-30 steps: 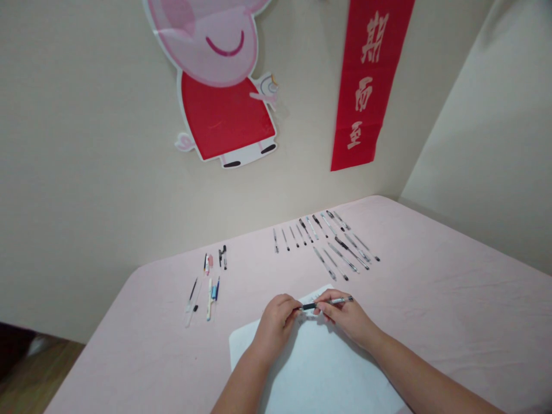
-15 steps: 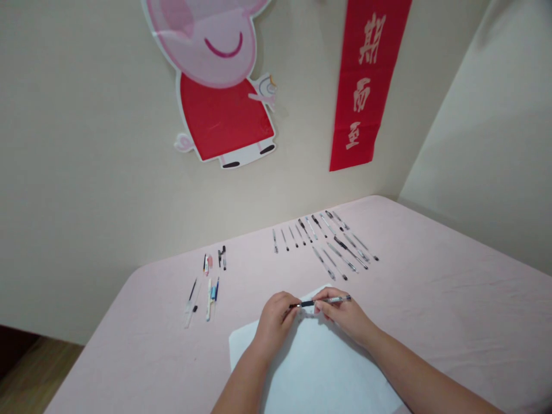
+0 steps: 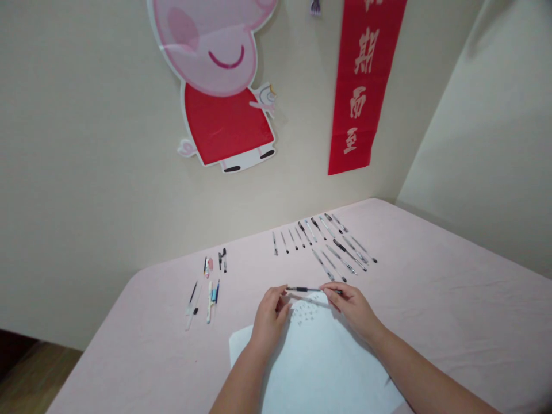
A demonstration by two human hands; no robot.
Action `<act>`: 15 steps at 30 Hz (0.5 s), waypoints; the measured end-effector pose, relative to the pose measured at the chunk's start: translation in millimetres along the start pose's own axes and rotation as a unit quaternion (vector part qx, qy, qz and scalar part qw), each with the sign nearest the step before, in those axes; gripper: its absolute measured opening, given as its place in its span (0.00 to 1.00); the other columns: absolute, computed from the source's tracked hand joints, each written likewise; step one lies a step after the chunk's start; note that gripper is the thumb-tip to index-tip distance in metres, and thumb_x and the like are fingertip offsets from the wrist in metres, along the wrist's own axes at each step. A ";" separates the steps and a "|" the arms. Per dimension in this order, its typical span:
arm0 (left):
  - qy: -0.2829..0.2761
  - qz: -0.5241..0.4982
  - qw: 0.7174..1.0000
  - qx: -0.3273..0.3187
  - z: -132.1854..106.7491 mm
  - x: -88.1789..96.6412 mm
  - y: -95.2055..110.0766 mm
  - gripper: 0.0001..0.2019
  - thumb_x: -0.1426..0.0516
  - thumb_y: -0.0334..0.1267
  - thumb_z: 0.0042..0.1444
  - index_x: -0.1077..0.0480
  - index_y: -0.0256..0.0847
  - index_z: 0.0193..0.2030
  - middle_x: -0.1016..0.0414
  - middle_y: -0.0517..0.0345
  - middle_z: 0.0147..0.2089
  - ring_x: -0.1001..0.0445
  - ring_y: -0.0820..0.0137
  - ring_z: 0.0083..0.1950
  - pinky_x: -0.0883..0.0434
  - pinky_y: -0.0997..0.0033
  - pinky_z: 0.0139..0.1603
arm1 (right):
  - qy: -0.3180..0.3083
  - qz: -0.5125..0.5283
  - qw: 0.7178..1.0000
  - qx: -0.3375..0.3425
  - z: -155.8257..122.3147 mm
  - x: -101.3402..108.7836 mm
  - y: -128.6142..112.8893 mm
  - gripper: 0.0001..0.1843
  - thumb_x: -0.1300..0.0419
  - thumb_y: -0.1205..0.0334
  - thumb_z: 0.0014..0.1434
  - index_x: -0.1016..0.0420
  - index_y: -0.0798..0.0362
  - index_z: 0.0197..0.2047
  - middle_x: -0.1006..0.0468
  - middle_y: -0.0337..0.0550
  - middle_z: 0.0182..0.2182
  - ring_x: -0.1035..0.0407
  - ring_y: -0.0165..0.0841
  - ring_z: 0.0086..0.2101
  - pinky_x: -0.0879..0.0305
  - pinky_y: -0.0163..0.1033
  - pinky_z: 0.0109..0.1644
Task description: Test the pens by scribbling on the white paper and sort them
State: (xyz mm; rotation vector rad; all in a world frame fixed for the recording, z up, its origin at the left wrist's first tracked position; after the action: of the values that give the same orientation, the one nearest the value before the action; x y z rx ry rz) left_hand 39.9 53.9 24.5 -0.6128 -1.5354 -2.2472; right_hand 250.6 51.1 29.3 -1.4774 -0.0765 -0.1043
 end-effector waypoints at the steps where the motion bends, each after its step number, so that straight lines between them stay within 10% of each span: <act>1: 0.004 -0.001 1.000 0.011 -0.3 -0.5 -3.7 0.20 0.44 0.27 0.49 0.31 0.40 0.51 0.27 0.55 0.40 0.30 0.72 0.32 0.29 0.68 0.35 | 0.015 -0.013 1.000 0.012 1.2 3.4 -0.2 0.20 0.39 0.45 0.52 0.21 0.55 0.36 0.25 0.44 0.29 0.35 0.32 0.28 0.38 0.37 0.31; 15: -0.023 0.018 0.999 0.020 -3.5 -5.1 -7.1 0.16 0.45 0.28 0.52 0.31 0.41 0.49 0.27 0.55 0.39 0.28 0.69 0.37 0.28 0.66 0.38 | -0.085 -0.294 0.949 0.071 7.3 -9.1 14.5 0.23 0.54 0.61 0.64 0.32 0.55 0.59 0.25 0.51 0.43 0.32 0.38 0.44 0.37 0.43 0.50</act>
State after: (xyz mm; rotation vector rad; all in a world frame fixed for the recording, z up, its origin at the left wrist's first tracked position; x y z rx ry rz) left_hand 40.1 53.3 15.1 -0.6803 -1.5747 -2.1857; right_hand 243.4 59.9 14.5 -1.2762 -0.6528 -0.4457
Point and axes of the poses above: each hand's wrist, its own z-axis towards the middle knuckle, its own x-axis out of the back of the hand, y = z × x, the point moved 7 cm from there along z, towards the middle knuckle
